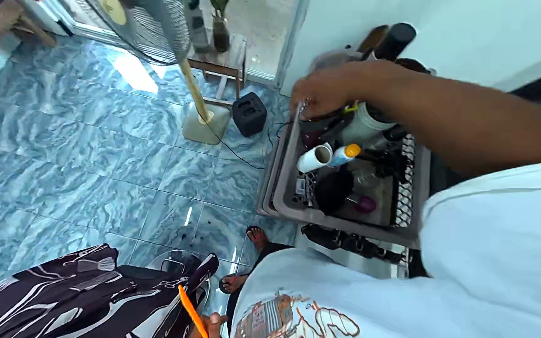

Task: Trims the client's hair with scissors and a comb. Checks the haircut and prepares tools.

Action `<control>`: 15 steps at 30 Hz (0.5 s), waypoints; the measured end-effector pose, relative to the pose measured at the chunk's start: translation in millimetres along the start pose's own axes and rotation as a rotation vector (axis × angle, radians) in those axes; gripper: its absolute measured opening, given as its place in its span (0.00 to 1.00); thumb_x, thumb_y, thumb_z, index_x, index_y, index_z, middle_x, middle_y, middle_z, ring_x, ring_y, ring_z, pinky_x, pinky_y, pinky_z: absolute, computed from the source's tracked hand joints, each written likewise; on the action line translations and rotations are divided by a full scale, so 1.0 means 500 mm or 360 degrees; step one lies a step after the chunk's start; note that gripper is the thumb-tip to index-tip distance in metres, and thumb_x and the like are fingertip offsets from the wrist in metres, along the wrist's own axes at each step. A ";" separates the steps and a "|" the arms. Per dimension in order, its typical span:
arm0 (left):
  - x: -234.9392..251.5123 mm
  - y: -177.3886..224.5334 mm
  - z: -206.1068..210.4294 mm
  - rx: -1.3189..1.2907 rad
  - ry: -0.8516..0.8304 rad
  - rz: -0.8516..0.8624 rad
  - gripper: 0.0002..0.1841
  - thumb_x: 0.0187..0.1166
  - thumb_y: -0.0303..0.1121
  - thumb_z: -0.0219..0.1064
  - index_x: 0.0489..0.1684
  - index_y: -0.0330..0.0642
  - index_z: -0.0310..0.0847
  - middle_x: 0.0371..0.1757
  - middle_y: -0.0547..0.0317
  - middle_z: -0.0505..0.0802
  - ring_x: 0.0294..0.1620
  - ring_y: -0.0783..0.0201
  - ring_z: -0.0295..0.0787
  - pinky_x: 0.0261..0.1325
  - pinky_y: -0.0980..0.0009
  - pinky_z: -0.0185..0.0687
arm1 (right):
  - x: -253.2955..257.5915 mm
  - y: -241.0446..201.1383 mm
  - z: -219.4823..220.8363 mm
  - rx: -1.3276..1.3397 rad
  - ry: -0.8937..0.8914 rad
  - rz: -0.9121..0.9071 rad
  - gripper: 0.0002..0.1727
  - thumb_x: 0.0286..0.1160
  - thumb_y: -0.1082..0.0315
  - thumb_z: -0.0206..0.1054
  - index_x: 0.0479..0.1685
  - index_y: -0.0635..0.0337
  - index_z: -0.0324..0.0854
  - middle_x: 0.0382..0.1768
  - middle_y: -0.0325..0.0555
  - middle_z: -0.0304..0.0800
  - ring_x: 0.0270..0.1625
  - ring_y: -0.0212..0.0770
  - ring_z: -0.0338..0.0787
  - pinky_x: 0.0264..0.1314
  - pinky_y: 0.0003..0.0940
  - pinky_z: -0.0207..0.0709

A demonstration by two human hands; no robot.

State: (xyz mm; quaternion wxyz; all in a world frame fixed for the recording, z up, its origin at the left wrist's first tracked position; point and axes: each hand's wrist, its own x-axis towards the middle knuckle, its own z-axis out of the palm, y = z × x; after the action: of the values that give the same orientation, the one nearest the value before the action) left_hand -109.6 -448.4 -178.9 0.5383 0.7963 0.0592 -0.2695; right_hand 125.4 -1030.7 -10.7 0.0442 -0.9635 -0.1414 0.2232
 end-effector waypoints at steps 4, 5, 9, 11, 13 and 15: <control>0.006 -0.023 -0.027 0.0109 -0.0007 0.0042 0.27 0.77 0.57 0.65 0.38 0.35 0.76 0.25 0.67 0.91 0.24 0.76 0.88 0.30 0.75 0.86 | -0.230 -0.105 0.011 0.0630 0.0957 0.0474 0.26 0.88 0.51 0.61 0.79 0.53 0.76 0.74 0.48 0.82 0.74 0.42 0.84 0.78 0.43 0.80; 0.008 -0.025 -0.032 0.0104 0.0011 0.0031 0.33 0.78 0.63 0.61 0.41 0.34 0.77 0.25 0.66 0.91 0.25 0.74 0.90 0.32 0.73 0.88 | -0.303 -0.141 0.030 0.0724 0.1193 0.0583 0.27 0.88 0.51 0.61 0.79 0.54 0.76 0.72 0.48 0.84 0.71 0.39 0.86 0.76 0.40 0.82; 0.030 -0.019 -0.064 0.0083 0.0099 0.0076 0.36 0.89 0.62 0.39 0.35 0.36 0.76 0.22 0.65 0.87 0.28 0.69 0.91 0.39 0.67 0.92 | -0.459 -0.252 0.216 0.0853 0.1896 0.1096 0.25 0.89 0.53 0.61 0.69 0.66 0.78 0.60 0.55 0.87 0.57 0.43 0.91 0.61 0.43 0.88; 0.043 0.003 -0.066 0.0119 0.0088 0.0032 0.35 0.93 0.56 0.31 0.35 0.35 0.76 0.23 0.62 0.88 0.28 0.66 0.91 0.41 0.63 0.93 | -0.460 -0.300 0.278 0.0852 0.1926 0.1270 0.22 0.90 0.54 0.60 0.60 0.68 0.80 0.50 0.53 0.89 0.42 0.40 0.91 0.47 0.41 0.89; 0.052 0.037 -0.061 0.0186 0.0034 -0.0039 0.30 0.94 0.49 0.39 0.54 0.29 0.80 0.32 0.53 0.93 0.31 0.62 0.91 0.41 0.60 0.91 | -0.464 -0.324 0.330 0.0931 0.1411 0.1282 0.23 0.91 0.52 0.56 0.62 0.64 0.82 0.51 0.56 0.91 0.42 0.47 0.94 0.47 0.49 0.91; 0.051 0.065 -0.067 0.0212 -0.0025 -0.0059 0.23 0.94 0.44 0.51 0.69 0.32 0.78 0.39 0.50 0.94 0.35 0.60 0.94 0.43 0.58 0.94 | -0.453 -0.300 0.422 0.0939 0.0688 0.1251 0.25 0.91 0.52 0.56 0.71 0.63 0.81 0.61 0.68 0.88 0.60 0.66 0.90 0.64 0.71 0.80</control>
State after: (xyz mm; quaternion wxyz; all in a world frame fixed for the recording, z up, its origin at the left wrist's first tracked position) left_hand -63.1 -437.2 -155.3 0.4794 0.8271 0.0516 -0.2890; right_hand -200.8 -948.8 -83.3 0.2544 -0.9143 0.3112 0.0496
